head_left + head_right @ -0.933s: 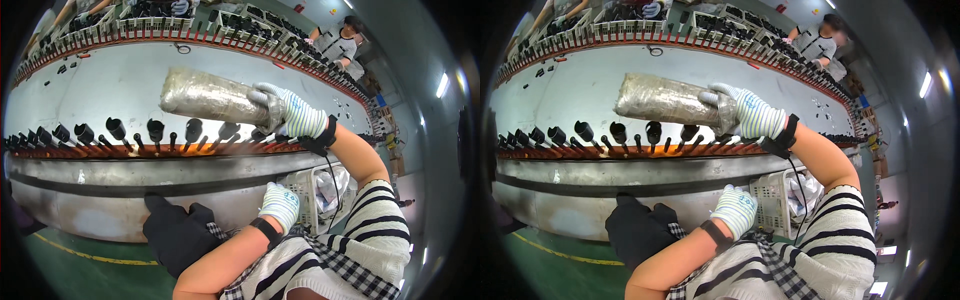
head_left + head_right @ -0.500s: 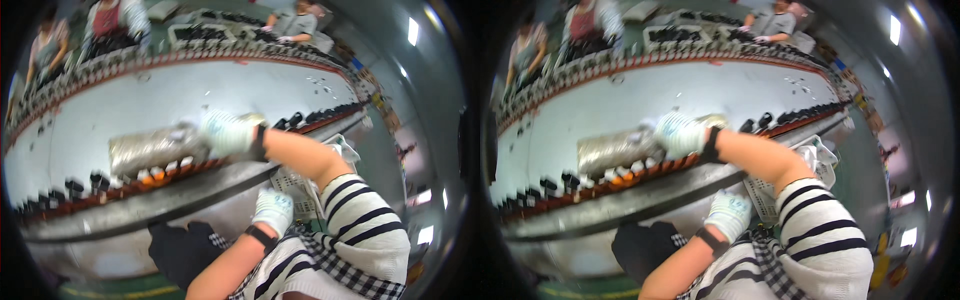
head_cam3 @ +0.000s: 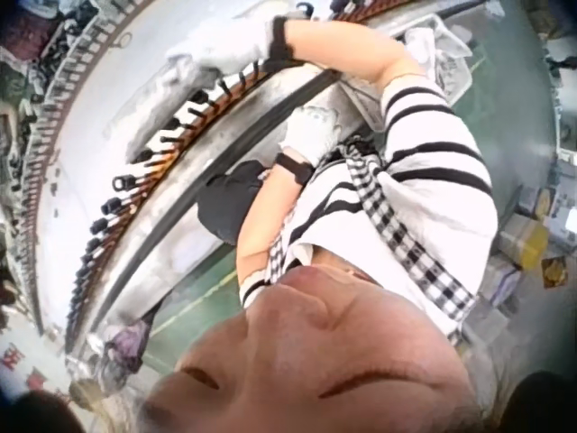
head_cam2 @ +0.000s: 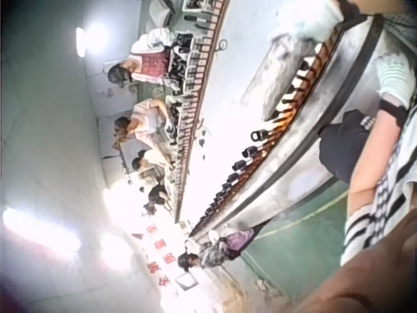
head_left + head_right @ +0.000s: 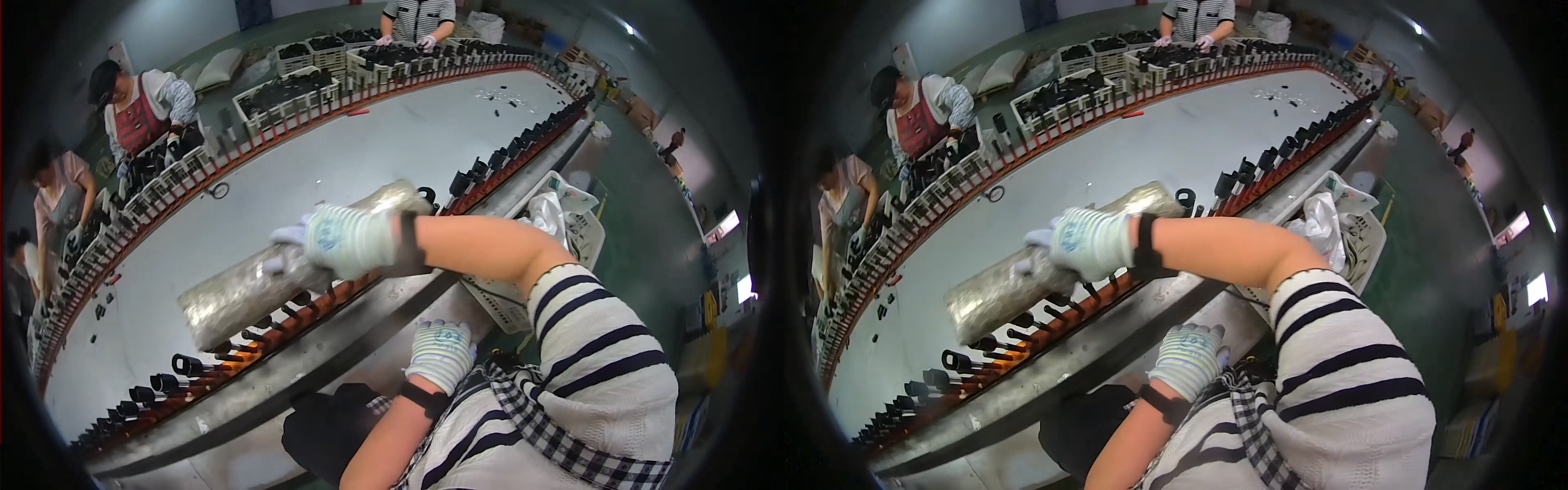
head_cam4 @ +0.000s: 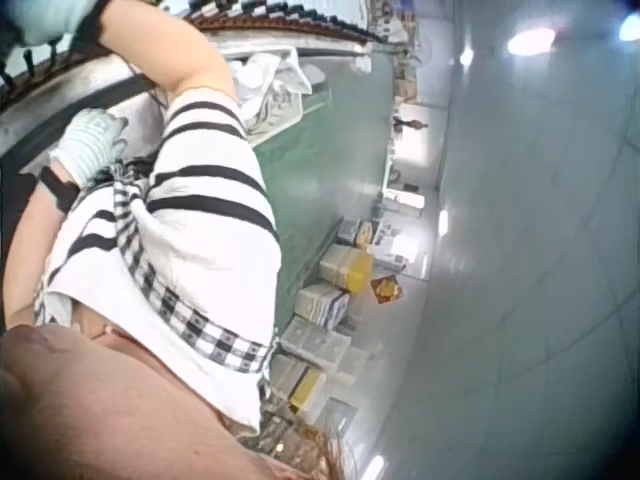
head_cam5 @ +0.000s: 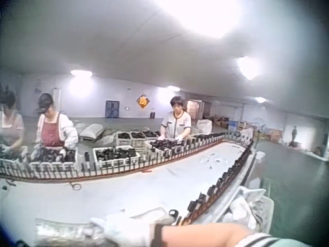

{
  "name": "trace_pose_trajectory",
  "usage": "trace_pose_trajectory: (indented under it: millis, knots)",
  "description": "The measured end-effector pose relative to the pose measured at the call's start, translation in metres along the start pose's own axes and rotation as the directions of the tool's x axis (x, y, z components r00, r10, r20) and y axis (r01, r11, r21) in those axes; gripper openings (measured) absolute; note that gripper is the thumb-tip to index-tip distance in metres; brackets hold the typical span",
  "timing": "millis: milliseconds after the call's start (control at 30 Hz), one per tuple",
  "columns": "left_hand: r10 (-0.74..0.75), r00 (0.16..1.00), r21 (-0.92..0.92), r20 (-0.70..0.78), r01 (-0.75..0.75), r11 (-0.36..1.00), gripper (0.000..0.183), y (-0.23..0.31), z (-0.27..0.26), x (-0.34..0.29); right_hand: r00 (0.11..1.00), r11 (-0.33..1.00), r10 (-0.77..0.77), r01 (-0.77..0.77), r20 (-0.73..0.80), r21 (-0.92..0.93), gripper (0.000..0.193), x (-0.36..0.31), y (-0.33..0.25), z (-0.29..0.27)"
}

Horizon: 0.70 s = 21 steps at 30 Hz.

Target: Manually assembling plastic components on a production line conveyor belt.

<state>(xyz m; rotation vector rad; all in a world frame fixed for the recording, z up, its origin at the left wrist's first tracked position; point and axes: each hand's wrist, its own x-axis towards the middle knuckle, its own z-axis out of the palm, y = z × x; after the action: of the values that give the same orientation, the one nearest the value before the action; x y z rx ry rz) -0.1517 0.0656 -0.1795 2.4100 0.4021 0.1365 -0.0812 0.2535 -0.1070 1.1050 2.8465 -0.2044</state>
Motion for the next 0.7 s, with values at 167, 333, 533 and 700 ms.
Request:
trace_pose_trajectory:
  millis: [167,333,533,700]
  knots:
    - [0.017,0.997,0.018,-0.076,-0.015,1.0,0.037,-0.007,0.012,0.007,0.996,0.997,0.064,-0.062,0.055,-0.042,0.088,-0.021,0.016,0.029]
    - [-0.055,0.987,0.014,0.15,0.054,0.998,0.039,-0.007,0.019,0.023,0.968,0.99,0.133,-0.138,0.212,0.008,0.103,-0.025,0.022,0.019]
    - [0.03,0.999,0.007,0.024,-0.03,1.0,0.039,0.004,0.012,0.031,0.986,0.994,0.104,-0.101,0.13,-0.036,0.099,-0.081,0.05,0.05]
    - [-0.029,0.995,0.008,0.093,0.028,1.0,0.041,-0.002,0.022,0.04,0.998,0.999,0.042,-0.042,0.055,0.009,0.066,-0.071,0.039,0.032]
